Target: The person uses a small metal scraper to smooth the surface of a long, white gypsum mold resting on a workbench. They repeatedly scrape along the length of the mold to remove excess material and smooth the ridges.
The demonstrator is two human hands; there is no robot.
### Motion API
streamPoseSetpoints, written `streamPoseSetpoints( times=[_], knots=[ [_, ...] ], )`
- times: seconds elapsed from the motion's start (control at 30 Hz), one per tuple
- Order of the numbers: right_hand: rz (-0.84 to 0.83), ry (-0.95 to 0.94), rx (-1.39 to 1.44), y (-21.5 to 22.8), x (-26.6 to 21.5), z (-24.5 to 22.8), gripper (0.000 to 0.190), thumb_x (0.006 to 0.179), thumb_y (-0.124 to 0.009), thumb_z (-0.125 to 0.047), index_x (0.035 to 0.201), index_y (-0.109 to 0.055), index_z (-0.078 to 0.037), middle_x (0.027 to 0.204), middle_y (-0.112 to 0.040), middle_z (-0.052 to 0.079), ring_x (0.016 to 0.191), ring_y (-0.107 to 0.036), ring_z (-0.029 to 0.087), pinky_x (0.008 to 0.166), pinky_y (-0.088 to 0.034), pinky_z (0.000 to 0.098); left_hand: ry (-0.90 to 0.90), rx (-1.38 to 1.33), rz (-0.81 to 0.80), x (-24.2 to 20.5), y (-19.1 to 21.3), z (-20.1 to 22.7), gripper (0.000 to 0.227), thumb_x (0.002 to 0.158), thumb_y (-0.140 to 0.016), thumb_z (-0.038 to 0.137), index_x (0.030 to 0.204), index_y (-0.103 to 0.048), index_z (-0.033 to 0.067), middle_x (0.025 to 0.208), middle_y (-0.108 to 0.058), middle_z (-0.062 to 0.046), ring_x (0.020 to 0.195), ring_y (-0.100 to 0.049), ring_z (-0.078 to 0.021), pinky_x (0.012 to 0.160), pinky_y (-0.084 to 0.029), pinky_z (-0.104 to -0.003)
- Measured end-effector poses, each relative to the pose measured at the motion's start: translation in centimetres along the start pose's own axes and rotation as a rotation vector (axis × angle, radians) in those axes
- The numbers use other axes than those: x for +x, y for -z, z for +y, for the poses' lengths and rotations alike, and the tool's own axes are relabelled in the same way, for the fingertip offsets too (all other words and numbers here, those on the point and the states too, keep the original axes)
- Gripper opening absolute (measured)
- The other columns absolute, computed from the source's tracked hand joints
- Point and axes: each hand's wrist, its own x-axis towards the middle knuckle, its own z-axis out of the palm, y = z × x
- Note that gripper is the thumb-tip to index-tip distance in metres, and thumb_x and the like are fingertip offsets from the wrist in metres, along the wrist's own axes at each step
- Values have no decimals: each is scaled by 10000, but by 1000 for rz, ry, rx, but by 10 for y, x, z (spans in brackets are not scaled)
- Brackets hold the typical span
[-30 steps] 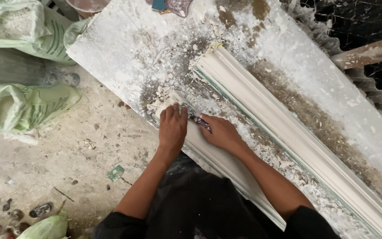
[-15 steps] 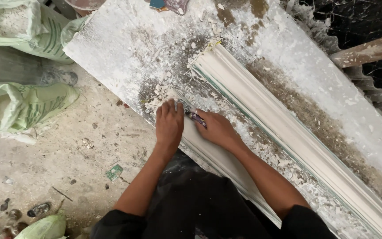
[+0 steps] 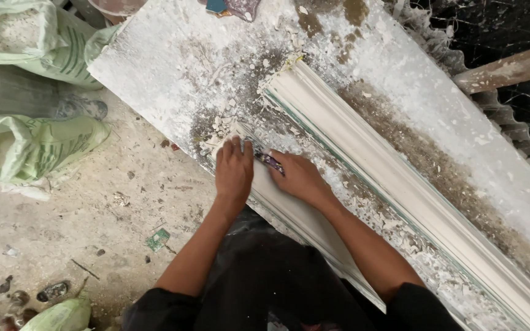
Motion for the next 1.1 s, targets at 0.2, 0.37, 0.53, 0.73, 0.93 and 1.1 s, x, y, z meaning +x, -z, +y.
streamPoseSetpoints(
  times=[0.2,0.37,0.53,0.73,0.93,1.1],
  knots=[
    [25,75,3,-13,18,-4,470,947,-627,-283,1392,-608,-136,984,-741,184,862,-710,391,758,-556,494,14,-17,-17,6,2,-31,403,936,-613,-10,1338,-577,-15,1424,-582,-255,1314,-555,-408,1104,-470,-505],
    [14,-62,117,11,-2,-20,562,942,-611,-339,1431,-508,-81,942,-732,194,806,-724,387,712,-560,487,-10,-129,162,-2,50,-12,536,1009,-554,168,1485,-421,-40,1488,-530,-308,1351,-519,-445,1106,-436,-518],
    [145,-181,232,-14,-36,-22,591,948,-619,-348,1433,-456,-54,937,-714,196,783,-721,393,695,-558,474,126,-857,95,-25,14,11,581,1131,-455,309,1548,-289,-61,1457,-522,-316,1358,-519,-410,1124,-423,-488],
    [234,-25,342,-78,-44,-33,503,935,-693,-239,1353,-511,-25,1190,-629,240,1077,-615,417,907,-515,477,347,-1497,-436,6,-10,-36,456,1134,-442,313,1300,-613,-76,1052,-690,-258,988,-695,-242,833,-562,-348],
    [598,-242,103,-113,-42,-32,512,975,-647,-310,1415,-562,-62,1406,-542,203,1340,-446,394,1140,-369,504,-209,-708,-385,77,53,-120,348,1035,-507,155,1353,-584,38,1085,-735,-185,803,-716,-294,664,-579,-388],
    [643,-440,-142,-125,-21,-34,643,972,-632,-454,1451,-528,-38,1450,-454,232,1410,-343,415,1166,-229,603,-973,-103,-431,117,53,-143,370,920,-628,130,1281,-598,52,1208,-636,-124,860,-732,-285,649,-614,-420]
  ],
)
